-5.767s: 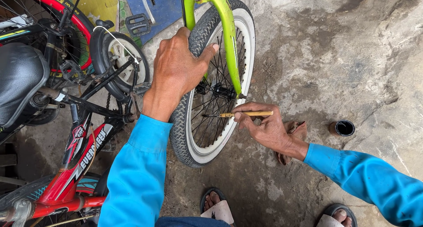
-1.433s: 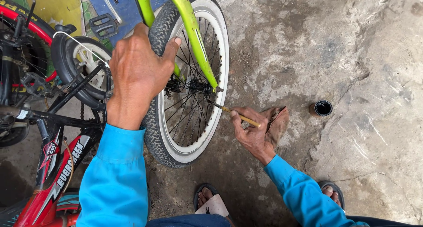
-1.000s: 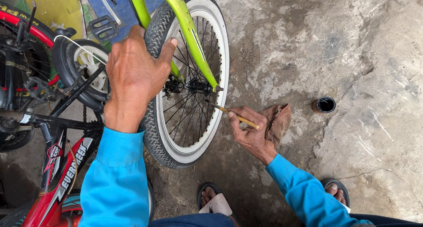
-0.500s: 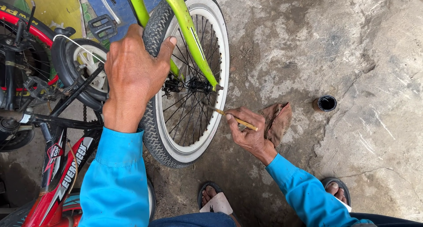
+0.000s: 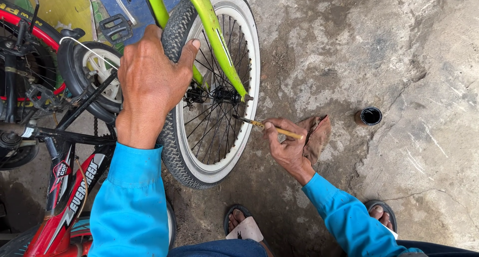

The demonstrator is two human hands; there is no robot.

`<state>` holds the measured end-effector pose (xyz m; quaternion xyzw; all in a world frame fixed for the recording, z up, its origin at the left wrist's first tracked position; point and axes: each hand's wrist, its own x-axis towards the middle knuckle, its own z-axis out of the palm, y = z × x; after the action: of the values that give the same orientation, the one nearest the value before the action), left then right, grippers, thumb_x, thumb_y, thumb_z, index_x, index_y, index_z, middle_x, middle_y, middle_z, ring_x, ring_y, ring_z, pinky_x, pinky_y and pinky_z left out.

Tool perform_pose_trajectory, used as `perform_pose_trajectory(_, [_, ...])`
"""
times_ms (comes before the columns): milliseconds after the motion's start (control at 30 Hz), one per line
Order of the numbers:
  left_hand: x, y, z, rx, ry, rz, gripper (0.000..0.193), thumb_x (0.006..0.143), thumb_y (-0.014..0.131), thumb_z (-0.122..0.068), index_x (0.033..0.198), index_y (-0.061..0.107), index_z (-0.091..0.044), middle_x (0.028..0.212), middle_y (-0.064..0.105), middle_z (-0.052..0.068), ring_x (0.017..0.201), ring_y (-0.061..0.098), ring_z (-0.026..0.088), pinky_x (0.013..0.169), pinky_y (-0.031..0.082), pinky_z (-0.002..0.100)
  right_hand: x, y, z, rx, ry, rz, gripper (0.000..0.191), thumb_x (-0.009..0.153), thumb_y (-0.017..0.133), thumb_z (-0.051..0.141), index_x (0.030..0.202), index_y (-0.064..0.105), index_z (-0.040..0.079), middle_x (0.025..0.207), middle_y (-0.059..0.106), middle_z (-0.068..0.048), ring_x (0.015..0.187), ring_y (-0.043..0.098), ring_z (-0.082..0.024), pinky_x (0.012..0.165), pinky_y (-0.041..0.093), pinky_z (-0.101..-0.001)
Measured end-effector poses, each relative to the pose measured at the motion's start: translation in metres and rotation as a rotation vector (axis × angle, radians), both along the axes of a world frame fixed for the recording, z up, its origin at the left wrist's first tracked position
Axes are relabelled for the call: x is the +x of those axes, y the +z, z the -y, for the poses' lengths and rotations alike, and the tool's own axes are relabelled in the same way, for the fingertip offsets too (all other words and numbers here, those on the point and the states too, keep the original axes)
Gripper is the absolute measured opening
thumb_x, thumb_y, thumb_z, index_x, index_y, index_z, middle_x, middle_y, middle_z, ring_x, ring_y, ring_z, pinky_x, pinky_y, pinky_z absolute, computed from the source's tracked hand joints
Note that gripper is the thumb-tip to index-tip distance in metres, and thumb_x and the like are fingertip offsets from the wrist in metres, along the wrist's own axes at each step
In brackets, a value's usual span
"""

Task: The person holds the front wheel of a green bicycle steady with one hand and uses a small brush to apply black paint to the wheel spokes and hub area, dipping the brush into a small paint can on the ground between applications and rotating the wheel to reach different sections.

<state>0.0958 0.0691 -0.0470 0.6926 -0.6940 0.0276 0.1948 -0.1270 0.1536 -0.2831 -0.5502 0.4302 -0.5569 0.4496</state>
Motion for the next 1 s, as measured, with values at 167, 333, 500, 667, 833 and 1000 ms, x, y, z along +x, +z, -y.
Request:
perform_pose_trajectory(167, [0.0,0.001,0.0,0.004,0.004,0.004,0.059,0.097,0.082,-0.039,0.119,0.066,0.014,0.076,0.069,0.032,0.071,0.073,0.046,0.065,0.057,0.057,0.002,-0.013,0.004,0.103,0.06,0.123,0.02,0.103,0.066,0.015,0.104,0.075,-0.002,0.08,0.074,-0.01,0.071,0.074,-0.015,0.062,0.063,-0.0312])
perform_pose_trajectory(333, [0.0,0.001,0.0,0.02,-0.014,-0.021,0.058,0.098,0.081,-0.037,0.119,0.065,0.015,0.072,0.068,0.03,0.068,0.074,0.042,0.064,0.058,0.056,-0.001,-0.012,0.004,0.019,0.013,0.056,0.02,0.105,0.066,0.015,0.106,0.076,-0.002,0.083,0.075,-0.011,0.075,0.074,-0.016,0.065,0.063,-0.0324])
perform_pose_trajectory(500, [0.0,0.0,0.0,0.017,-0.015,-0.008,0.058,0.098,0.081,-0.036,0.119,0.064,0.016,0.068,0.066,0.029,0.064,0.073,0.04,0.059,0.058,0.054,-0.002,-0.004,0.004,-0.04,0.052,0.04,0.017,0.104,0.067,0.014,0.105,0.076,-0.001,0.086,0.075,-0.012,0.075,0.075,-0.016,0.065,0.064,-0.0327])
perform_pose_trajectory(667, [0.0,0.002,0.001,0.047,-0.004,-0.034,0.059,0.098,0.08,-0.036,0.119,0.063,0.016,0.063,0.066,0.027,0.06,0.073,0.038,0.059,0.058,0.053,0.001,0.001,0.002,-0.115,0.017,-0.003,0.016,0.105,0.065,0.011,0.108,0.075,-0.001,0.09,0.074,-0.013,0.08,0.075,-0.017,0.068,0.065,-0.0328])
perform_pose_trajectory(833, [0.0,0.001,0.001,0.024,-0.028,-0.01,0.058,0.099,0.08,-0.035,0.119,0.064,0.017,0.063,0.065,0.026,0.06,0.073,0.038,0.058,0.058,0.053,0.002,0.003,0.0,-0.163,0.01,-0.015,0.015,0.105,0.066,0.011,0.106,0.075,0.0,0.091,0.075,-0.012,0.076,0.074,-0.017,0.068,0.065,-0.0324])
perform_pose_trajectory(1000, [0.001,-0.001,0.0,0.028,-0.024,-0.018,0.059,0.099,0.08,-0.035,0.119,0.064,0.017,0.061,0.064,0.025,0.059,0.072,0.037,0.058,0.058,0.052,0.0,0.002,-0.001,-0.156,-0.022,-0.033,0.015,0.105,0.065,0.011,0.108,0.075,-0.001,0.093,0.075,-0.013,0.08,0.075,-0.017,0.068,0.065,-0.0321])
